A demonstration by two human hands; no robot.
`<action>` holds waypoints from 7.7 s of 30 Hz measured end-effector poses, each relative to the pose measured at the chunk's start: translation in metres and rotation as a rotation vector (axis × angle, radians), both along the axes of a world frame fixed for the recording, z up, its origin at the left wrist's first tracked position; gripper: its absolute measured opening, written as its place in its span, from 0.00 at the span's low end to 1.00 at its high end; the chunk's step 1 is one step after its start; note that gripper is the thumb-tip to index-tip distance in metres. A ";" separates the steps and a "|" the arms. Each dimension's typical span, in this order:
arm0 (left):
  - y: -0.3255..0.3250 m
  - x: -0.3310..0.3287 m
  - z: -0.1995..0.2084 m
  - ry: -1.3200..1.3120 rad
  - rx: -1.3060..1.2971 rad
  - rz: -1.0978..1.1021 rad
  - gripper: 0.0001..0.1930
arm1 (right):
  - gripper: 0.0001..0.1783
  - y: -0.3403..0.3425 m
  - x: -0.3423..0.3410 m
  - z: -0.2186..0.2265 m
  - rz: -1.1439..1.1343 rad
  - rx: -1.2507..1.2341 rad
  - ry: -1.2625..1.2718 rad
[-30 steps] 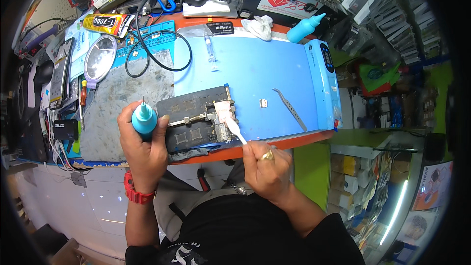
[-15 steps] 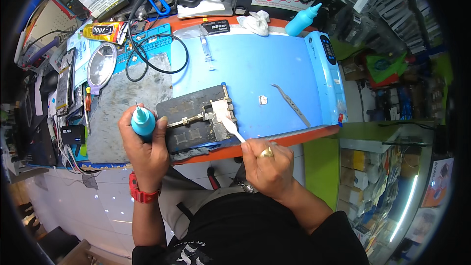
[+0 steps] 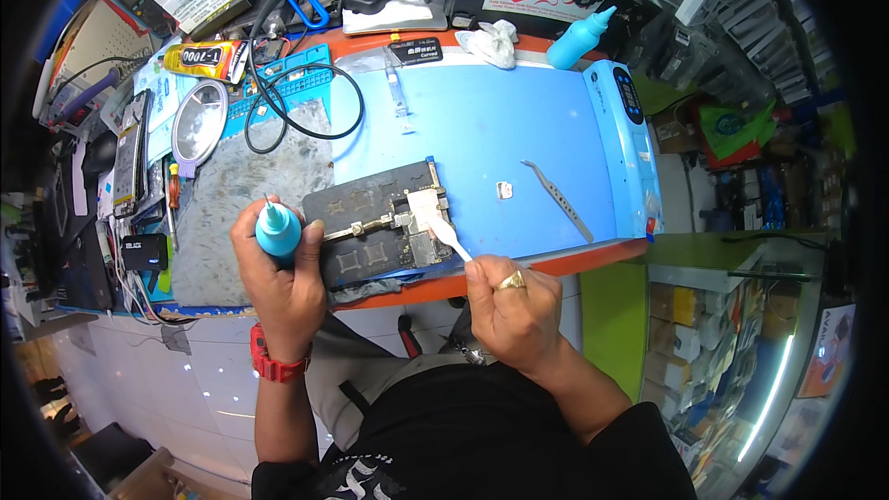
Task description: The person applies a cleaning liquid to the internal components of a disassembled mobile device and uses a small brush to scrub the surface.
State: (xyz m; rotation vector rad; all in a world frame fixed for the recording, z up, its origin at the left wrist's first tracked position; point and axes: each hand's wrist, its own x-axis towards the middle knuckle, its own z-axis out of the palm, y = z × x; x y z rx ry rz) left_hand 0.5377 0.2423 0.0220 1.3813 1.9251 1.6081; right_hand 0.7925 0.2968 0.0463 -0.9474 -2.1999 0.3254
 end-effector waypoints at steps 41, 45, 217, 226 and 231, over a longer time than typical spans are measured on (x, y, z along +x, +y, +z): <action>-0.007 -0.010 0.112 1.211 -0.063 -0.400 0.23 | 0.06 -0.011 0.018 0.011 0.037 -0.080 -0.007; -0.009 -0.011 0.111 1.197 -0.065 -0.395 0.23 | 0.08 -0.017 0.017 0.003 0.039 -0.057 0.010; 0.001 0.007 -0.001 0.219 -0.073 0.089 0.27 | 0.05 -0.011 -0.002 0.003 0.005 -0.008 -0.056; 0.002 0.008 -0.001 0.298 -0.041 0.086 0.27 | 0.06 -0.036 0.039 0.004 -0.023 -0.006 -0.017; 0.004 0.009 0.001 0.282 -0.038 0.084 0.27 | 0.07 -0.007 -0.001 -0.003 -0.029 0.034 -0.060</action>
